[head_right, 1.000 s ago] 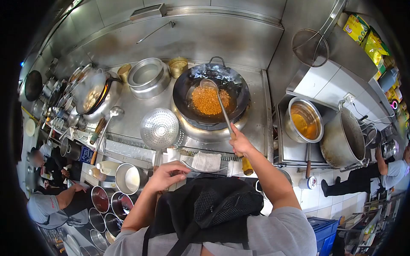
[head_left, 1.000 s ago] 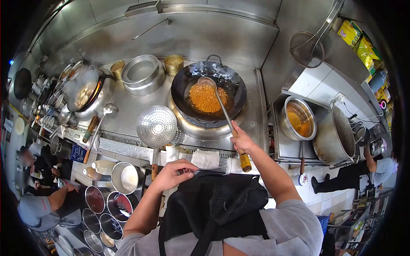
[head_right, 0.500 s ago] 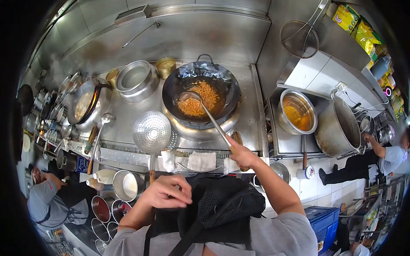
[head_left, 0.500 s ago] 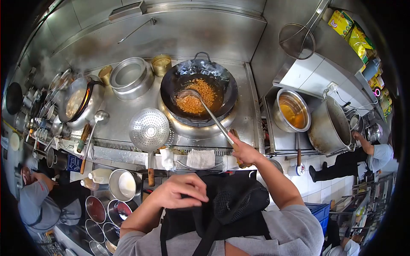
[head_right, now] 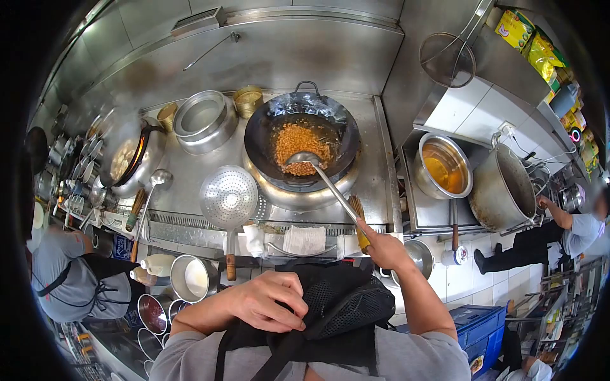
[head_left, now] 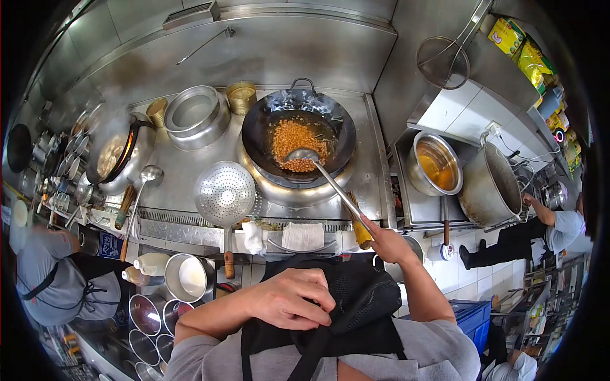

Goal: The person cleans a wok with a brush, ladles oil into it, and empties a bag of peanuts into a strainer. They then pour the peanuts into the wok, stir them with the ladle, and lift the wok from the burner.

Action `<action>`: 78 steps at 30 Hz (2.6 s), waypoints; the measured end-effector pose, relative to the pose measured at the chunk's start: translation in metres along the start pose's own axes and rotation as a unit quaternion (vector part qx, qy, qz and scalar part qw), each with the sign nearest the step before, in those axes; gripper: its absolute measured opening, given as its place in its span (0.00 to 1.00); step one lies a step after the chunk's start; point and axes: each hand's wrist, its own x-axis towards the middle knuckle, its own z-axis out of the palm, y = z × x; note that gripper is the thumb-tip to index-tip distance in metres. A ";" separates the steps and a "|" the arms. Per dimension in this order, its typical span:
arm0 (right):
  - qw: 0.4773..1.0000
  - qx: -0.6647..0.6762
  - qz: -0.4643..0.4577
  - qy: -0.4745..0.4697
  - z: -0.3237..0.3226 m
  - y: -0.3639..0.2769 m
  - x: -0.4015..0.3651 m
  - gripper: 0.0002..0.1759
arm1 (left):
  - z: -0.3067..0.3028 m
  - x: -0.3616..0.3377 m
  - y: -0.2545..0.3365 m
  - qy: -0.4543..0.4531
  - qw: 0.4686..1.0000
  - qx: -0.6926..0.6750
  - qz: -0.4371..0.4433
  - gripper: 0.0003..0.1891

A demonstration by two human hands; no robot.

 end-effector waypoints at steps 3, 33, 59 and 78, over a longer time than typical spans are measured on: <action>0.999 -0.023 0.024 0.008 0.009 -0.005 0.016 0.47 | -0.003 -0.004 0.005 -0.003 1.000 -0.012 0.009 0.08; 0.990 0.029 0.114 0.074 0.028 -0.060 0.172 0.52 | -0.074 -0.070 0.111 -0.060 0.996 -0.061 -0.012 0.04; 0.993 0.091 -0.065 0.030 0.037 0.055 0.074 0.50 | 0.196 -0.394 -0.113 0.181 0.603 -0.054 -0.775 0.11; 0.999 -0.005 -0.044 0.021 -0.008 0.065 -0.053 0.48 | 0.152 -0.400 -0.147 0.289 0.600 -0.024 -0.745 0.09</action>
